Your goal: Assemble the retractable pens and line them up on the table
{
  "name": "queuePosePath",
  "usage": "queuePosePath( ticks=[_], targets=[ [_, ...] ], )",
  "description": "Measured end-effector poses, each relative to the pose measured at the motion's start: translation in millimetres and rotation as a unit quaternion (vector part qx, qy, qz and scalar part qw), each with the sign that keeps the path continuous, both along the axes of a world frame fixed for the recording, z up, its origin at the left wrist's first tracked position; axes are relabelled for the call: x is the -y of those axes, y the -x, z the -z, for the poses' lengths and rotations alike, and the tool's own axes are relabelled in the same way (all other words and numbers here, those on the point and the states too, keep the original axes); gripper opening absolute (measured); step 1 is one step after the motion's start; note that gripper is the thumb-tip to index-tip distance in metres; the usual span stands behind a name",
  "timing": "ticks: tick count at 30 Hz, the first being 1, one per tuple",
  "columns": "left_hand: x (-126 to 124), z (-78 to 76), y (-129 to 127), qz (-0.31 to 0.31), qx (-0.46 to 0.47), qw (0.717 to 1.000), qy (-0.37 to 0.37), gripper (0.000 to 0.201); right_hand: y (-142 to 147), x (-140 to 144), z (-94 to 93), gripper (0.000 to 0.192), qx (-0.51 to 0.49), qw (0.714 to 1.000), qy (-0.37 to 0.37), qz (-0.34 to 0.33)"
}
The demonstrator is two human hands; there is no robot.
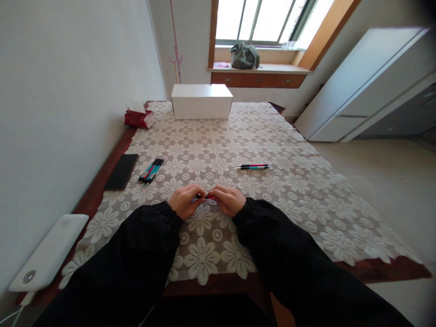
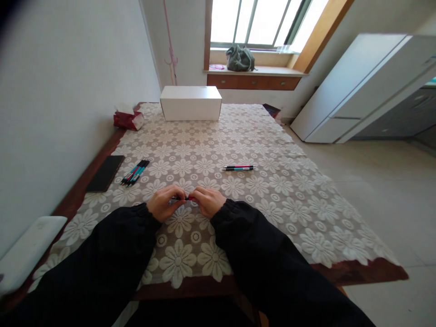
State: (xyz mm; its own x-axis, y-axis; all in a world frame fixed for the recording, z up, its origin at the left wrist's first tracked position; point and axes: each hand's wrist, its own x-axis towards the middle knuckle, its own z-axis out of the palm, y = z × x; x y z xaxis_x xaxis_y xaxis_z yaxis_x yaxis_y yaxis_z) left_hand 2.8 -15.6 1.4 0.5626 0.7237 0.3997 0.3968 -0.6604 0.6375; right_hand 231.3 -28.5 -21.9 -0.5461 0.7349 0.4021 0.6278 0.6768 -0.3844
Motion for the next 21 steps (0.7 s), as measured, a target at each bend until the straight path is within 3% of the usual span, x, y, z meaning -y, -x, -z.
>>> queuePosePath(
  ticks=[9, 16, 21],
  targets=[
    [-1.2, 2.4, 0.3, -0.043, -0.007, 0.999, -0.019, 0.007, -0.7, 0.2, -4.2, 0.018, 0.015, 1.000, 0.027, -0.001],
    [-1.2, 1.3, 0.6, -0.025, -0.012, 0.999, -0.028, 0.009, 0.2, 0.8, -8.8, 0.012, -0.004, 1.000, 0.014, -0.001],
    [-0.5, 0.2, 0.4, -0.026, -0.011, 0.999, -0.021, 0.010, 1.5, 1.2, -8.5, 0.018, -0.009, 1.000, 0.001, 0.001]
  ],
)
